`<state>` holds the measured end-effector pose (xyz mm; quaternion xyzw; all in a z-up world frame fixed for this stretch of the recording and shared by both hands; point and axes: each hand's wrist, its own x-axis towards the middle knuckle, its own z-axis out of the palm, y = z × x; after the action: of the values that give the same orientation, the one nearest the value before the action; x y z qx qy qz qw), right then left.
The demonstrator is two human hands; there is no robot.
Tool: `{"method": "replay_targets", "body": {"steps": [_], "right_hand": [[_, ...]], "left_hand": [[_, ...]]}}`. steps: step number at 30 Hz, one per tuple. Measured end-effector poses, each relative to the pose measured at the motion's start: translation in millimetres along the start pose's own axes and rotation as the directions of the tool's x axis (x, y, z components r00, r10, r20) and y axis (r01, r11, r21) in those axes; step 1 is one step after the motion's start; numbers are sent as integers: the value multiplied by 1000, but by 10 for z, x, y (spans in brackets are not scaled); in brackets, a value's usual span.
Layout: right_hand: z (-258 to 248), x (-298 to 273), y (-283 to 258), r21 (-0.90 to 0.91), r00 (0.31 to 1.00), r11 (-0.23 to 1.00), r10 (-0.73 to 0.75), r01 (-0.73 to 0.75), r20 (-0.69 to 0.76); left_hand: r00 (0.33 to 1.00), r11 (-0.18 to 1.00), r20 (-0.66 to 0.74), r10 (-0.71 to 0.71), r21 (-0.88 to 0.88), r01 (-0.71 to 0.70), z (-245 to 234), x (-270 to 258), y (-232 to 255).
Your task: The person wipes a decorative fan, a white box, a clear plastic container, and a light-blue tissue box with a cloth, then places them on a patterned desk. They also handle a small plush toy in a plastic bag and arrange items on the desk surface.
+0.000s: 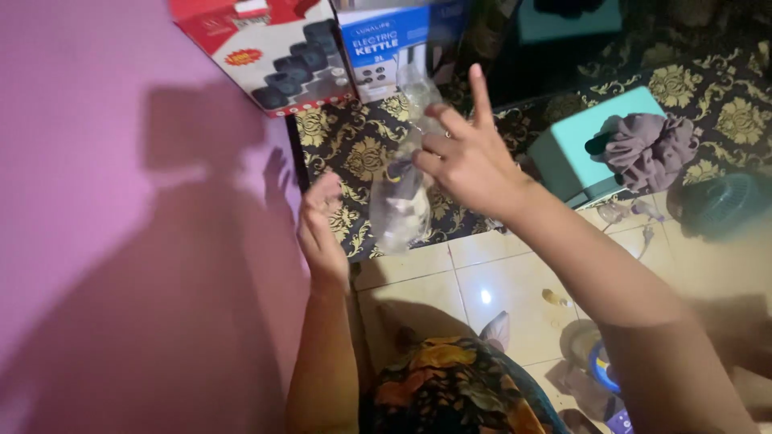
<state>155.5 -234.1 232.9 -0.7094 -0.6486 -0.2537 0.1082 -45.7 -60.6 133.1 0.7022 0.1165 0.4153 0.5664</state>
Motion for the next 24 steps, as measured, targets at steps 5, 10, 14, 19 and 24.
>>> {"method": "replay_targets", "body": {"steps": [5,10,14,19,24], "right_hand": [[-104,190,-78,-28,995,999,-42,45,94],[-281,-15,68,-21,972,1000,-4,9,233],[-424,-278,331,7,927,981,182,-195,328],[-392,-559,635,107,847,901,347,-420,403],[-914,-537,709,510,813,633,449,-583,372]], "left_hand": [[993,857,63,98,503,-117,257,36,1077],[993,663,26,-114,747,57,201,116,763],[997,803,3,-82,593,64,151,173,780],[997,834,9,-80,548,62,130,273,884],[998,848,50,24,528,-47,139,450,1205]]}}
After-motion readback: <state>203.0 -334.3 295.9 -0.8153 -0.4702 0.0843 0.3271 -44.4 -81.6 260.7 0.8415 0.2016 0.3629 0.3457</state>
